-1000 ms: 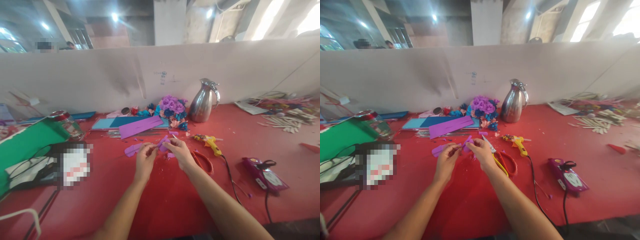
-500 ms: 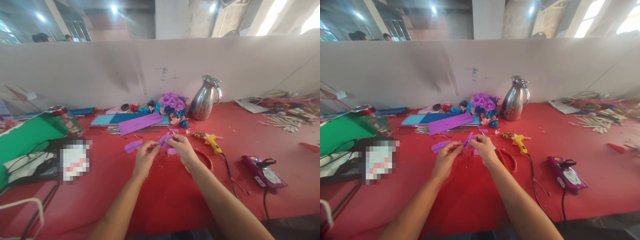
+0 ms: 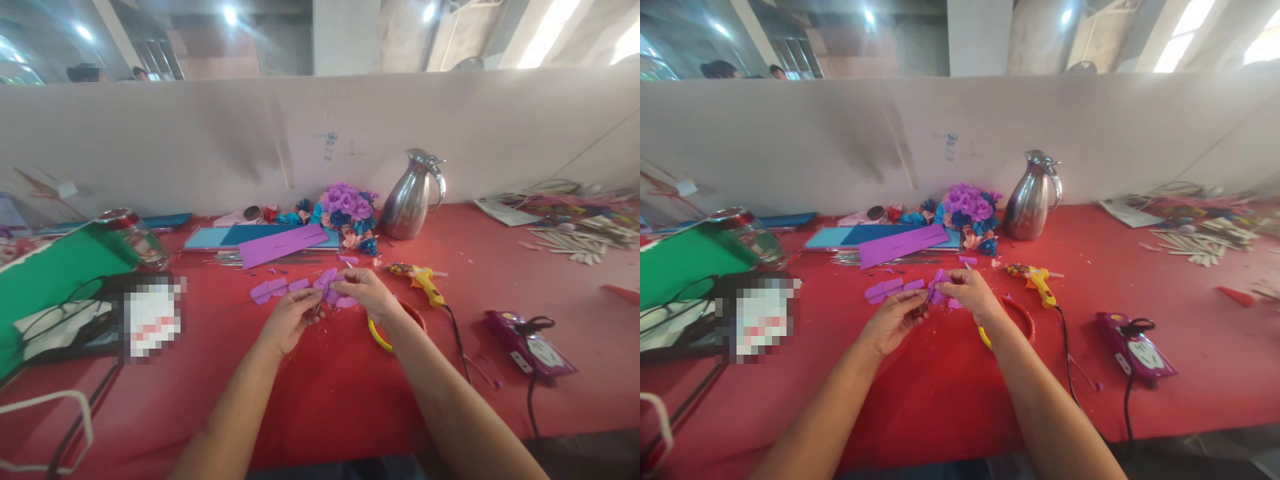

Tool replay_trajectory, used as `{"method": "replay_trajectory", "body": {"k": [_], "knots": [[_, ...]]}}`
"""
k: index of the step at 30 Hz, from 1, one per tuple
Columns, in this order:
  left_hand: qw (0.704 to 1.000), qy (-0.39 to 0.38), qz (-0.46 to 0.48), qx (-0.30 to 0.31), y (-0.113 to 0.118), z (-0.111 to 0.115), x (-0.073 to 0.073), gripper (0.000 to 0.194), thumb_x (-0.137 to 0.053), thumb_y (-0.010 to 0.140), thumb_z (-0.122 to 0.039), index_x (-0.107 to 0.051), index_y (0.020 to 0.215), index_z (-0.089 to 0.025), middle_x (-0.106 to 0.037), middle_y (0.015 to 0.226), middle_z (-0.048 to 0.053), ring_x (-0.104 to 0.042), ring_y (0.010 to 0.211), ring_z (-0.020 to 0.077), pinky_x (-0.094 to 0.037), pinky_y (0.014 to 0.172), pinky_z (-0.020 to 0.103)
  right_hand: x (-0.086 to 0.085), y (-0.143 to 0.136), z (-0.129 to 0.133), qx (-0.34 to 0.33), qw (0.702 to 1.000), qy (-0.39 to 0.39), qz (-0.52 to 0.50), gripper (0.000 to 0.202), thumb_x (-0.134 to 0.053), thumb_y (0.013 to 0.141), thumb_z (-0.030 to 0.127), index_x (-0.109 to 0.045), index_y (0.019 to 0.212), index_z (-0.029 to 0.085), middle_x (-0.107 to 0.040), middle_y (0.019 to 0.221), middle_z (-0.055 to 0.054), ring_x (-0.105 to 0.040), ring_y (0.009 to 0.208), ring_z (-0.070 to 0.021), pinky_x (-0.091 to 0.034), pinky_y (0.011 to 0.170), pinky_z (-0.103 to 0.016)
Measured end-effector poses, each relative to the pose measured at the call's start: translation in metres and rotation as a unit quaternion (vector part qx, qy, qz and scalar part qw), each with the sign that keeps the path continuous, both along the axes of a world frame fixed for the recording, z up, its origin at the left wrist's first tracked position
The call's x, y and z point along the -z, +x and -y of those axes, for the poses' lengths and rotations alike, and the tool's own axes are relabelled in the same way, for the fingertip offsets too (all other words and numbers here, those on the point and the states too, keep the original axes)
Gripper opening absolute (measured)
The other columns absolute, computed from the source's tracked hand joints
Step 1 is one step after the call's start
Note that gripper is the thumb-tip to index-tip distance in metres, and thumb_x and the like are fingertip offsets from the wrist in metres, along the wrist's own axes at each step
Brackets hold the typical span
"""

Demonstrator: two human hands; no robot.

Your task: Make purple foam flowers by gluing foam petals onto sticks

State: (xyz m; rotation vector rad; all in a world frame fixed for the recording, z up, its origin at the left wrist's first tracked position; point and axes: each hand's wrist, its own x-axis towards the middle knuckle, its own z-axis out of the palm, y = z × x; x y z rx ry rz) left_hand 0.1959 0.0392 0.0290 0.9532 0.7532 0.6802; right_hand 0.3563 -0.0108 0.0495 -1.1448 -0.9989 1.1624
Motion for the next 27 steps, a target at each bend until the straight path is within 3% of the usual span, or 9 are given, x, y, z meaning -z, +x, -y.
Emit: {"method": "replay_trajectory", "body": {"k": [6,16,27], "knots": [[1.0,0.013,0.004,0.008,0.0,0.0,0.0,0.021,-0.084,0.058,-0.028,-0.074,0.072,-0.016,-0.068,0.064,0.003,-0.056,0.054,0.01,-0.04,0.05,0.022,0.001,0.0,0.0,0.009,1.0,0.001,-0.001,0.015,-0.073,0.063,0.031,-0.068,0.059,0.018,-0.066,0.057,0.0,-0.056,0.053,-0.0126,-0.043,0.057,-0.026],[0.996,0.013,0.032,-0.087,0.003,-0.002,0.002,0.026,-0.084,0.056,-0.026,-0.07,0.075,-0.015,-0.059,0.065,-0.002,-0.051,0.057,0.0062,-0.039,0.052,0.018,0.007,-0.005,-0.003,0.055,0.998,0.0,0.02,0.016,-0.068,0.066,0.034,-0.069,0.06,0.019,-0.063,0.057,0.002,-0.052,0.056,-0.0107,-0.039,0.059,-0.025],[0.991,0.058,-0.004,-0.124,0.006,-0.002,0.006,0.015,-0.077,0.06,-0.024,-0.071,0.07,-0.015,-0.058,0.061,-0.003,-0.047,0.056,0.0067,-0.035,0.056,0.021,0.013,-0.006,-0.006,0.062,0.998,-0.021,0.022,0.018,-0.068,0.064,0.036,-0.067,0.062,0.018,-0.06,0.058,0.003,-0.049,0.058,-0.0104,-0.037,0.057,-0.024]]}}
